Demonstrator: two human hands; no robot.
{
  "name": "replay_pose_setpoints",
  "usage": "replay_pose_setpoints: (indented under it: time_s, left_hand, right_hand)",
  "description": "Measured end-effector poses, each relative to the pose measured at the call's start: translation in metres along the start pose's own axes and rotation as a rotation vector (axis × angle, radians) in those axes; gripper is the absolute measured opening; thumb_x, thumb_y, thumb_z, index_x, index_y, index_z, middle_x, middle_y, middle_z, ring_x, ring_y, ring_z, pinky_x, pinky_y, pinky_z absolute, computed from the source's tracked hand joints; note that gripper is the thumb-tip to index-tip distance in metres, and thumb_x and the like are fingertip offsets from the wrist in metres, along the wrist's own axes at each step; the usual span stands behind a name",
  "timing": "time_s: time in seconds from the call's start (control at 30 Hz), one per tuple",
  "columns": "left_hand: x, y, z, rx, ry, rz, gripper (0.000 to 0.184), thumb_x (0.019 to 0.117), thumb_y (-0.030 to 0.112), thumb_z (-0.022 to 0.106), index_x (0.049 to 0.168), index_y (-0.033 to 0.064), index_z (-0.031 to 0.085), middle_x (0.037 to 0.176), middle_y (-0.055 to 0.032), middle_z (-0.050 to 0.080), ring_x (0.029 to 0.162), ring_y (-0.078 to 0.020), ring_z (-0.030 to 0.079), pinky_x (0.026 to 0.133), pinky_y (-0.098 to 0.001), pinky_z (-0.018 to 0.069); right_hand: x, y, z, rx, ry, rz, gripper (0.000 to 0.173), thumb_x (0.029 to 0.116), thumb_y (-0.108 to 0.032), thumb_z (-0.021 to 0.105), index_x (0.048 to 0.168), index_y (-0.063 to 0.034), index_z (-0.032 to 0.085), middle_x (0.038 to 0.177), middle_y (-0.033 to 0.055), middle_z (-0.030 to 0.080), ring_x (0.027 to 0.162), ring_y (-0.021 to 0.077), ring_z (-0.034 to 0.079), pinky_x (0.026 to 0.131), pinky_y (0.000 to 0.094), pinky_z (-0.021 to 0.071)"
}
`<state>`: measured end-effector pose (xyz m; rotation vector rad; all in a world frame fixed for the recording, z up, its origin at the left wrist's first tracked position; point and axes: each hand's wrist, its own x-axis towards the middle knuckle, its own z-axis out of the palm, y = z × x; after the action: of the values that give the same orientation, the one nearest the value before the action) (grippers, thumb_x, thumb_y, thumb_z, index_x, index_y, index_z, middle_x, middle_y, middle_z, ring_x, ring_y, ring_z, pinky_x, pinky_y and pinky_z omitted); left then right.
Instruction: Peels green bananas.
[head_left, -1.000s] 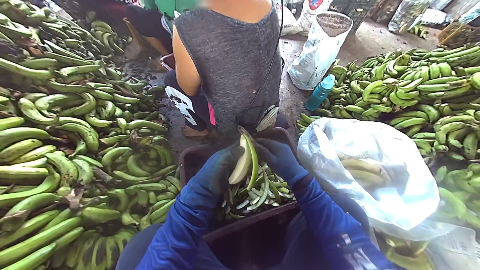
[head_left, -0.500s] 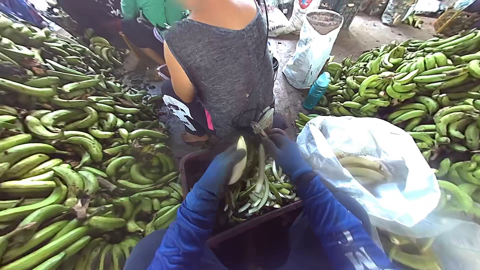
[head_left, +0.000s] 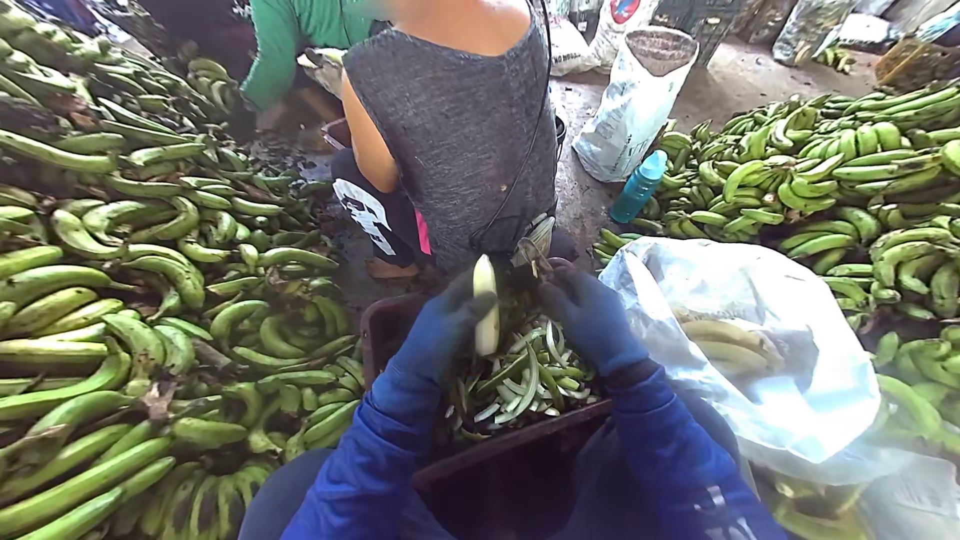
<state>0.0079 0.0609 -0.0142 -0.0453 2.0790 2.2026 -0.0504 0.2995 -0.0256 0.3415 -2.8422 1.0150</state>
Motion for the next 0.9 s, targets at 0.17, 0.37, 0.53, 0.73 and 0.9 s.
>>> replay_pose_setpoints:
  time_s: [0.17, 0.37, 0.53, 0.73, 0.9]
  left_hand:
    - [0.006, 0.005, -0.006, -0.76, 0.082, -0.092, 0.039, 0.1073, 0.043, 0.045, 0.13, 0.0138, 0.058, 0.109, -0.0135, 0.069, 0.093, -0.0245, 0.07, 0.079, -0.043, 0.061]
    - [0.005, -0.002, -0.013, -0.878, -0.092, -0.081, 0.052, 0.1049, 0.057, 0.039, 0.115, 0.0136, 0.065, 0.096, -0.0096, 0.07, 0.084, -0.0184, 0.07, 0.072, -0.0365, 0.0609]
    - [0.001, -0.001, -0.004, -0.757, -0.225, -0.08, 0.052, 0.1042, 0.058, 0.042, 0.116, 0.0128, 0.065, 0.096, -0.0091, 0.069, 0.086, -0.0182, 0.069, 0.076, -0.0382, 0.0604]
    - [-0.005, -0.002, 0.007, -0.668, -0.272, -0.089, 0.042, 0.1071, 0.042, 0.042, 0.126, 0.0108, 0.062, 0.107, -0.0123, 0.069, 0.093, -0.0204, 0.069, 0.082, -0.0409, 0.0602]
    - [0.001, -0.002, -0.004, -0.535, -0.158, -0.022, 0.038, 0.1064, 0.032, 0.042, 0.131, 0.0106, 0.061, 0.103, -0.0124, 0.068, 0.088, -0.0205, 0.068, 0.079, -0.0408, 0.0588]
  right_hand:
    - [-0.014, -0.006, 0.011, 0.249, 0.002, -0.282, 0.05, 0.098, -0.049, 0.065, 0.134, -0.0149, 0.065, 0.116, 0.006, 0.069, 0.099, 0.0165, 0.069, 0.086, 0.0441, 0.0605]
    - [-0.021, -0.015, 0.031, 0.213, -0.063, -0.503, 0.043, 0.0953, -0.045, 0.072, 0.13, -0.0198, 0.069, 0.113, 0.0038, 0.069, 0.102, 0.0165, 0.068, 0.09, 0.0423, 0.06]
    - [-0.02, -0.018, 0.025, 0.274, -0.066, -0.571, 0.041, 0.0965, -0.038, 0.072, 0.132, -0.0175, 0.069, 0.119, 0.0056, 0.068, 0.108, 0.0171, 0.067, 0.093, 0.0417, 0.0588]
    - [-0.004, -0.015, 0.021, 0.255, -0.183, -0.113, 0.045, 0.1054, -0.05, 0.05, 0.131, -0.0177, 0.069, 0.11, 0.003, 0.073, 0.095, 0.0152, 0.071, 0.086, 0.0446, 0.0603]
    - [0.013, 0.01, 0.014, 0.057, -0.237, 0.197, 0.057, 0.1006, -0.065, 0.048, 0.121, -0.0165, 0.071, 0.102, 0.0096, 0.074, 0.098, 0.0284, 0.071, 0.09, 0.0609, 0.0545]
